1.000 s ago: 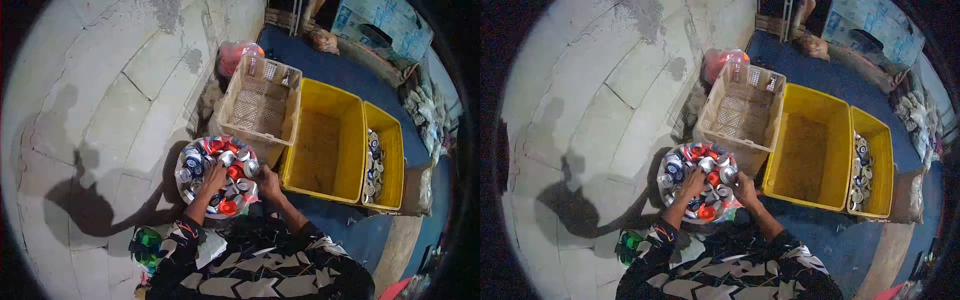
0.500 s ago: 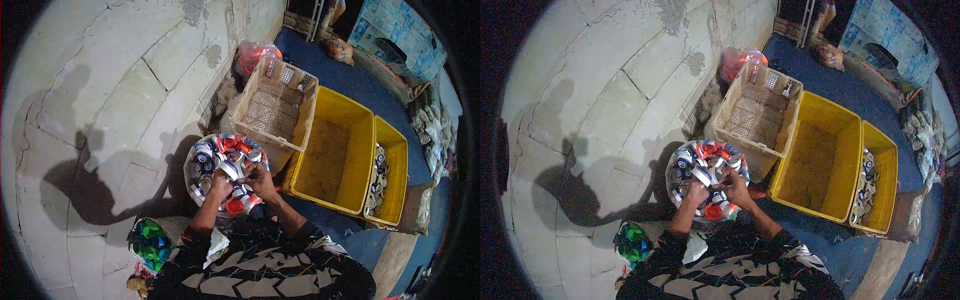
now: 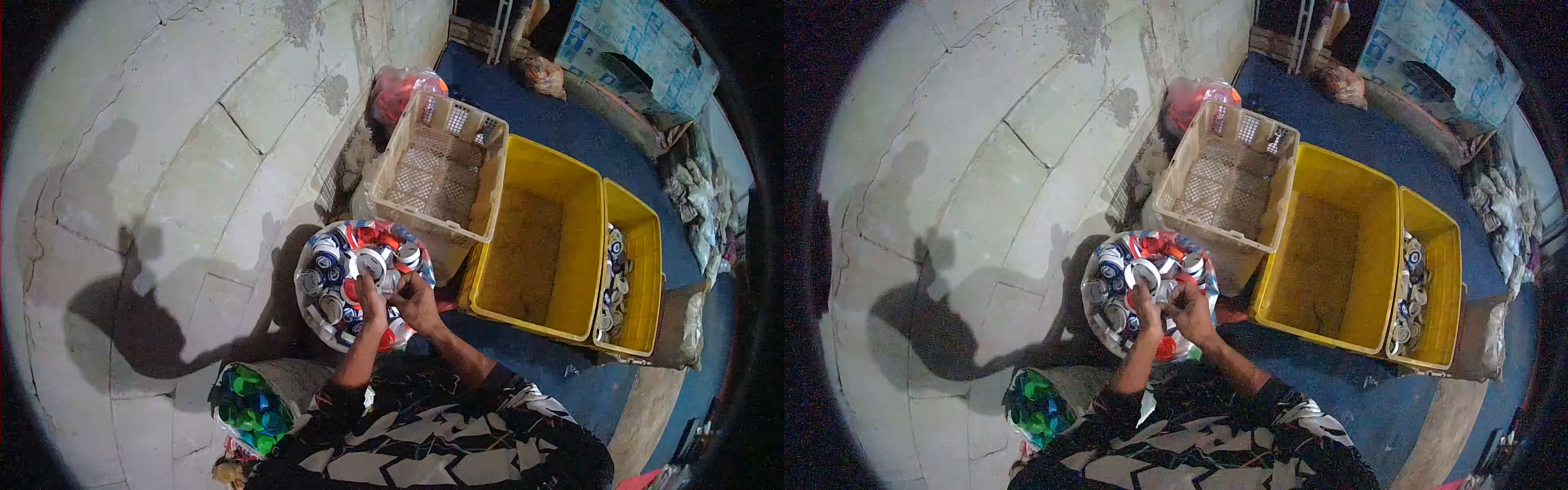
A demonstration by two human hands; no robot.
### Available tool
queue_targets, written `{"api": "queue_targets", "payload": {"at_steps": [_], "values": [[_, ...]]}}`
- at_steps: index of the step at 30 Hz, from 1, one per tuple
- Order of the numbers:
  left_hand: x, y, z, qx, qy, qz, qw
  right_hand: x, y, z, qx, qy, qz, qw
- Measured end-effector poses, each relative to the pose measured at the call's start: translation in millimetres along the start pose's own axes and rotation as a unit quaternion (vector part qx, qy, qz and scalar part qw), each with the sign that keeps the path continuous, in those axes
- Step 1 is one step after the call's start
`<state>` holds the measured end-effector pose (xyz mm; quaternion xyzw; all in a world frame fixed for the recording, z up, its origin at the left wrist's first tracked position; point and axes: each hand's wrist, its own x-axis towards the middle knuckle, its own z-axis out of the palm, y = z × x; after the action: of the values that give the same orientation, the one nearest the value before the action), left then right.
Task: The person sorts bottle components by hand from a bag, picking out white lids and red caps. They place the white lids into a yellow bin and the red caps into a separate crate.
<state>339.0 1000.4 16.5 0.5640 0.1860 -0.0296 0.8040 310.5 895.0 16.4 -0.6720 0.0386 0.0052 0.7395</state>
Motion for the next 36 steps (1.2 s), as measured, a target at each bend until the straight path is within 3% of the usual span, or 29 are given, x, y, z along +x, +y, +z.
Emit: {"api": "queue_targets", "payload": {"at_steps": [2,3,5,8,10,12,13,14,16,17,20,24,25,26,28,33,36], "values": [[4,-2,-3,0.011,0.014,-0.022,1.000,-1,-13,-5,0.064,-0.034,0.029,0.997],[33,-47,-24,0.056,-0.014,0.057,0.997,-1,-18,-8,0.096,-0.051,0.044,0.993],[37,-54,-31,0.181,0.017,0.117,0.976,0,-25,-11,0.106,-0.055,0.061,0.991],[55,-78,-44,0.211,0.020,0.155,0.965,0,-29,-16,0.132,-0.037,0.057,0.989],[51,-66,-38,0.102,0.027,0.096,0.990,0,-25,-21,0.111,-0.021,0.019,0.993],[29,-6,-8,-0.089,0.053,-0.030,0.994,2,-23,-31,0.050,-0.011,-0.046,0.998],[40,-9,-12,-0.148,0.078,-0.110,0.980,0,-28,-36,0.064,0.004,-0.021,0.998],[47,-13,-18,-0.194,0.041,-0.137,0.970,-1,-35,-43,-0.053,0.020,-0.074,0.996],[49,-6,-18,-0.284,-0.033,-0.192,0.939,-2,-55,-53,-0.283,0.054,-0.174,0.942],[48,-5,-16,-0.296,-0.050,-0.178,0.937,-3,-56,-54,-0.289,0.043,-0.188,0.938],[38,4,-11,-0.293,-0.076,-0.223,0.927,-4,-34,-61,-0.449,-0.002,-0.255,0.856],[24,20,7,-0.267,-0.100,-0.220,0.933,-12,-40,-52,-0.531,-0.013,-0.299,0.793],[32,10,0,-0.277,-0.181,-0.226,0.916,-14,-43,-50,-0.546,-0.012,-0.304,0.781],[35,2,-1,-0.273,-0.149,-0.238,0.920,-15,-45,-50,-0.561,-0.011,-0.308,0.768],[32,2,8,-0.265,-0.088,-0.262,0.924,-14,-35,-57,-0.556,-0.027,-0.315,0.769],[24,3,16,-0.250,-0.141,-0.289,0.913,-23,-42,-71,-0.581,-0.040,-0.297,0.756],[19,0,26,-0.224,-0.123,-0.331,0.908,-31,-45,-82,-0.576,-0.023,-0.303,0.759]]}}
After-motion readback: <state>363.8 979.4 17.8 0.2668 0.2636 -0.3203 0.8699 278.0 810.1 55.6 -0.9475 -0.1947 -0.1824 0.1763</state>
